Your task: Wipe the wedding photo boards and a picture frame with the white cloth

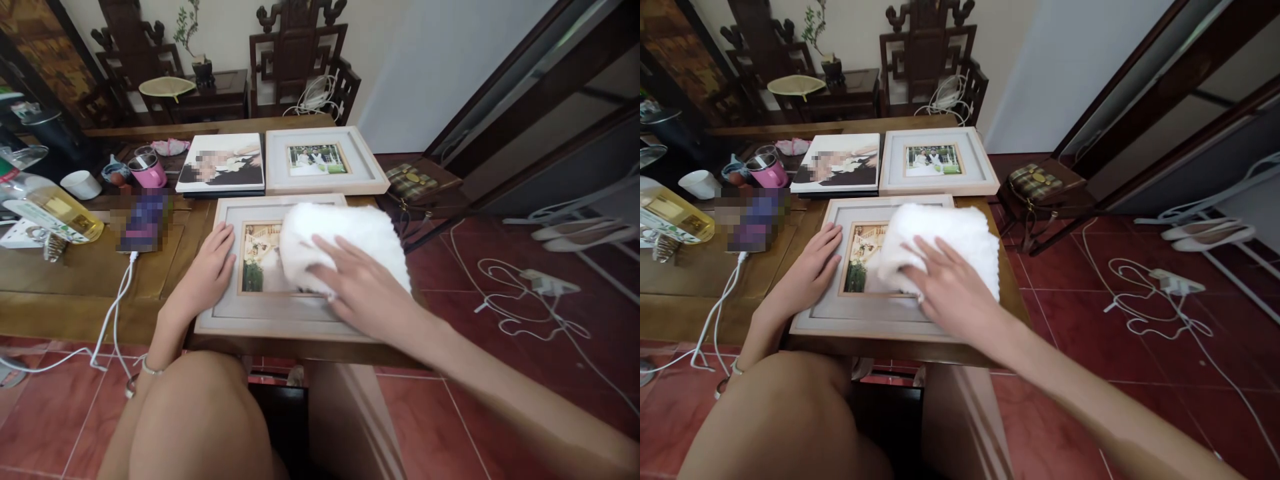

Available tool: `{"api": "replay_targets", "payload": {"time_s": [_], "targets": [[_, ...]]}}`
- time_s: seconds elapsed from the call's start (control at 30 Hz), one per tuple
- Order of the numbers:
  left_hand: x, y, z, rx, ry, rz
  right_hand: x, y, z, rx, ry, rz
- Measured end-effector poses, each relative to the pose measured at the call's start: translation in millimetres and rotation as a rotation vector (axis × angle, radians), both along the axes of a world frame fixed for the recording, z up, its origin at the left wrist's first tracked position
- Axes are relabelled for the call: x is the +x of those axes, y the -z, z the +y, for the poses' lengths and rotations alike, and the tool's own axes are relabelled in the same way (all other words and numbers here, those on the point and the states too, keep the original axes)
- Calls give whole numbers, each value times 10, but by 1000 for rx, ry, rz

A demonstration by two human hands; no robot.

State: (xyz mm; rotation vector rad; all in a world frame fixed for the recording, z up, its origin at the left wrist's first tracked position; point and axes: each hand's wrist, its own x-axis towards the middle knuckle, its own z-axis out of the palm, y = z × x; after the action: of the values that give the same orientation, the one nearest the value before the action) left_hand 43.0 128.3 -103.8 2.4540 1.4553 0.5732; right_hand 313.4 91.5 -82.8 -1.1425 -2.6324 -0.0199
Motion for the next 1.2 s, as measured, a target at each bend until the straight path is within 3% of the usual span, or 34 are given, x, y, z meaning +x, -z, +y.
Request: {"api": "replay_targets", "payload": {"time_s": [0.17, 0.3, 0.4, 0.63, 0.77, 0.9, 1.2], "targets": [[9, -12, -19, -4, -11, -37, 29, 40, 635, 84, 185, -50], [13, 11, -29, 32, -45, -117, -7, 59, 760, 110, 190, -112], [5, 45, -19, 62, -52, -159, -47, 48, 520, 74, 99, -154], [5, 73, -2, 79, -41, -158, -125, -87, -604, -26, -102, 5], [-8, 79, 0, 78, -20, -140, -164, -81, -835, -65, -175, 131], [-33, 75, -3, 45, 34, -80, -140, -20, -545, -85, -126, 103], [-29, 40, -28, 13, 48, -49, -36, 11, 644, 47, 176, -48]]}}
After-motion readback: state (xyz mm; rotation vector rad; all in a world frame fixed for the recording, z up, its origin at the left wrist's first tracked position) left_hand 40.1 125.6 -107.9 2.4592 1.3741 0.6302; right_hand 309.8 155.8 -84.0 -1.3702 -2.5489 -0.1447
